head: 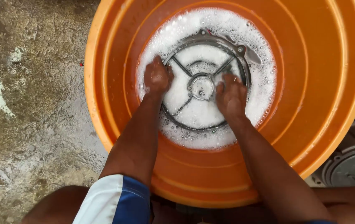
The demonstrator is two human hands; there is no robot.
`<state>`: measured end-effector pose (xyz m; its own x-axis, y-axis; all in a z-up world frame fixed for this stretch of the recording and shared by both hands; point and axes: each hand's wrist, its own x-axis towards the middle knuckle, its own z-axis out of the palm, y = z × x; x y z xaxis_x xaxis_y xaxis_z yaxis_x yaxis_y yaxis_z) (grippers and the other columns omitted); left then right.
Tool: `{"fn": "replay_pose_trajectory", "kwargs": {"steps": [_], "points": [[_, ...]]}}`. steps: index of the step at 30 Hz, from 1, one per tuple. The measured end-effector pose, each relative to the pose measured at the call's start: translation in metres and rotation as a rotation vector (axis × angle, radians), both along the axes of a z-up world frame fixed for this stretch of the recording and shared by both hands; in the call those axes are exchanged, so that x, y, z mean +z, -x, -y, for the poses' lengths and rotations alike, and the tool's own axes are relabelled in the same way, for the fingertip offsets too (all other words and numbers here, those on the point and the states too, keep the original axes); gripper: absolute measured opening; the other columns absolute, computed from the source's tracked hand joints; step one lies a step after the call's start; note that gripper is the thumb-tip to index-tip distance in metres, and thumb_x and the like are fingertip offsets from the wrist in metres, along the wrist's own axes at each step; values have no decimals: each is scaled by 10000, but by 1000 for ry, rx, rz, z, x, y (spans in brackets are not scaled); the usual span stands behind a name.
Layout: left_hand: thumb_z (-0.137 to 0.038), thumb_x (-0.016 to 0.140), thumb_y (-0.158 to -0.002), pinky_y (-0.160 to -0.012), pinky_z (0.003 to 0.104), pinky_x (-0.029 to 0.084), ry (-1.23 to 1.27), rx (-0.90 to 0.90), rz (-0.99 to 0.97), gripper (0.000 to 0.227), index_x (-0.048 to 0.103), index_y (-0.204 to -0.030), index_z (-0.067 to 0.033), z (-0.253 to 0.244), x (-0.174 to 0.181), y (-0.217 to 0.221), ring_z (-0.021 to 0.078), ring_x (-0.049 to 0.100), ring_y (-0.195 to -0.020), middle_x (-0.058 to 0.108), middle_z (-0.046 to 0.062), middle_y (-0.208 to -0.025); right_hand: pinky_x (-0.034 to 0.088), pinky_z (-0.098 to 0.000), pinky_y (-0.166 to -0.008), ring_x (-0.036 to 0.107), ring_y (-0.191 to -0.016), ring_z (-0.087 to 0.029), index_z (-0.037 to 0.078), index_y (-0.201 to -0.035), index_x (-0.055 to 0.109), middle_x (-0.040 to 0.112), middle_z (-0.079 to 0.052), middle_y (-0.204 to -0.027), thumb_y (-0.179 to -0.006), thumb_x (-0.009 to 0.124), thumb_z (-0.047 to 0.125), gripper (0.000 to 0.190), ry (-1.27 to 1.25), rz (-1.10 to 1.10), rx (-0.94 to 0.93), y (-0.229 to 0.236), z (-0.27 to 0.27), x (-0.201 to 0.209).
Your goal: Washing mechanical components using soapy water, a small brush, and a rag in a basin.
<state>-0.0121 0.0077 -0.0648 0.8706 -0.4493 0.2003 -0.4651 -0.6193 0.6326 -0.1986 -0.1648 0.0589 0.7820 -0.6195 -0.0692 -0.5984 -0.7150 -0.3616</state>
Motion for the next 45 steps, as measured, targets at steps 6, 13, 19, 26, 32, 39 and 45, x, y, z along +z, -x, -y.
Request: {"fn": "replay_pose_trajectory", "kwargs": {"steps": [6,13,19,26,32,39,45], "points": [[-252,628,-939,-817,540,604,-170,-28,-593,266,569,-1023,-6,9,40,-17,461,734,-968,734,274,-924,596,-532,-765,721,-884,-423,104,-1059,719,689,-175,-839,-886,656,237,228,-64,-252,-37,7,-4,3],[-252,648,-929,-837,490,614,-100,63,-616,242,577,-1036,-47,2,33,-8,426,738,-990,741,227,-938,496,-598,-915,594,-1079,-568,58,-1242,505,548,-292,-1228,-927,571,293,399,-80,-350,190,27,-27,23],[-224,659,-923,-814,518,606,-160,3,-598,212,565,-1001,-51,2,38,-8,425,749,-944,747,220,-904,536,-519,-914,673,-1065,-495,137,-1195,639,689,-249,-1123,-854,659,334,394,-252,-491,365,22,27,13],[-179,417,-1016,-448,323,461,394,283,-1111,229,600,-956,-55,14,61,-11,173,569,-555,640,85,-713,587,-539,-841,691,-1006,-446,172,-1281,723,670,-204,-1087,-852,656,173,435,174,-191,338,-43,72,73],[-178,615,-955,-809,569,603,-190,33,-619,217,595,-1064,9,5,83,-11,504,719,-984,732,305,-958,459,-378,-949,572,-1135,-208,189,-937,731,755,33,-1010,-842,720,98,132,434,-135,788,-51,90,51],[-227,645,-949,-838,556,615,-303,50,-615,277,601,-1131,-24,12,77,-10,489,721,-1000,732,295,-985,514,-292,-797,617,-901,-265,257,-878,634,559,-34,-1024,-850,644,199,65,502,48,701,-38,129,-34],[-224,614,-962,-850,557,613,-222,41,-606,301,581,-1164,-3,9,63,-10,504,708,-1032,715,320,-1028,642,-474,-762,742,-841,-383,236,-1122,689,620,-178,-1180,-990,624,168,162,205,-259,390,-3,60,75]]}}
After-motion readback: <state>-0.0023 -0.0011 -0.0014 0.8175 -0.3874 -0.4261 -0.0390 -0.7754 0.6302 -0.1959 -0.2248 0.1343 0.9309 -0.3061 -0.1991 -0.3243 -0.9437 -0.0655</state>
